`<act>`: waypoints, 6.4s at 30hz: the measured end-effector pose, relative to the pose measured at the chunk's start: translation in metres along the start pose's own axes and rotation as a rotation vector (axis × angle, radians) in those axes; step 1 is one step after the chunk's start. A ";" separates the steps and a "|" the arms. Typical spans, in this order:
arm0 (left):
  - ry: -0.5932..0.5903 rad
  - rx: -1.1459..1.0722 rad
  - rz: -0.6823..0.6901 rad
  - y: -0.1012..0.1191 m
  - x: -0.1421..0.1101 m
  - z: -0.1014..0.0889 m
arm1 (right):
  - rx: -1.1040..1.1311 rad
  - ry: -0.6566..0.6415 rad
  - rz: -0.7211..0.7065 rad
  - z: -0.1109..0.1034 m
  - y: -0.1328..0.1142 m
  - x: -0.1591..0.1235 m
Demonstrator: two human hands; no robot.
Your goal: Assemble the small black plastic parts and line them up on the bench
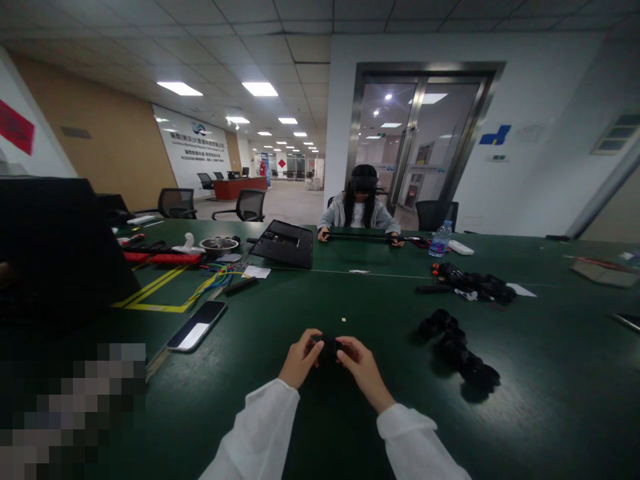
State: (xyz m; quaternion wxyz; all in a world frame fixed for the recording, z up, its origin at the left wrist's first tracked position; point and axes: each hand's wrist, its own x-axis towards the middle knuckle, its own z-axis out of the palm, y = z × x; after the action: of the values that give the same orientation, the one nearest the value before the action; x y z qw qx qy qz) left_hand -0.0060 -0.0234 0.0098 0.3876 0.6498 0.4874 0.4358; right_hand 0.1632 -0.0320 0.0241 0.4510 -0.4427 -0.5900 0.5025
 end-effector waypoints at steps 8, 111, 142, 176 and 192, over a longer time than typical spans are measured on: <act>-0.066 -0.101 0.018 -0.005 0.001 -0.001 | 0.011 0.029 -0.034 0.000 0.000 0.003; -0.053 0.176 0.212 0.003 -0.002 -0.002 | 0.037 0.027 0.006 -0.001 0.005 0.004; -0.081 0.171 0.033 0.002 -0.003 0.000 | 0.052 -0.002 0.008 -0.001 0.005 0.005; 0.031 0.130 0.173 0.002 -0.004 -0.002 | 0.055 0.013 0.001 -0.002 -0.004 0.000; -0.022 0.124 0.095 -0.001 -0.002 -0.003 | 0.148 -0.005 -0.022 0.000 -0.014 -0.002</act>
State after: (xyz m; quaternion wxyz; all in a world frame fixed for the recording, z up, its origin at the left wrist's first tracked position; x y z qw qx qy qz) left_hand -0.0091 -0.0253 0.0098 0.3308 0.6997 0.4780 0.4152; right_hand 0.1621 -0.0351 0.0375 0.4866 -0.4001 -0.5573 0.5409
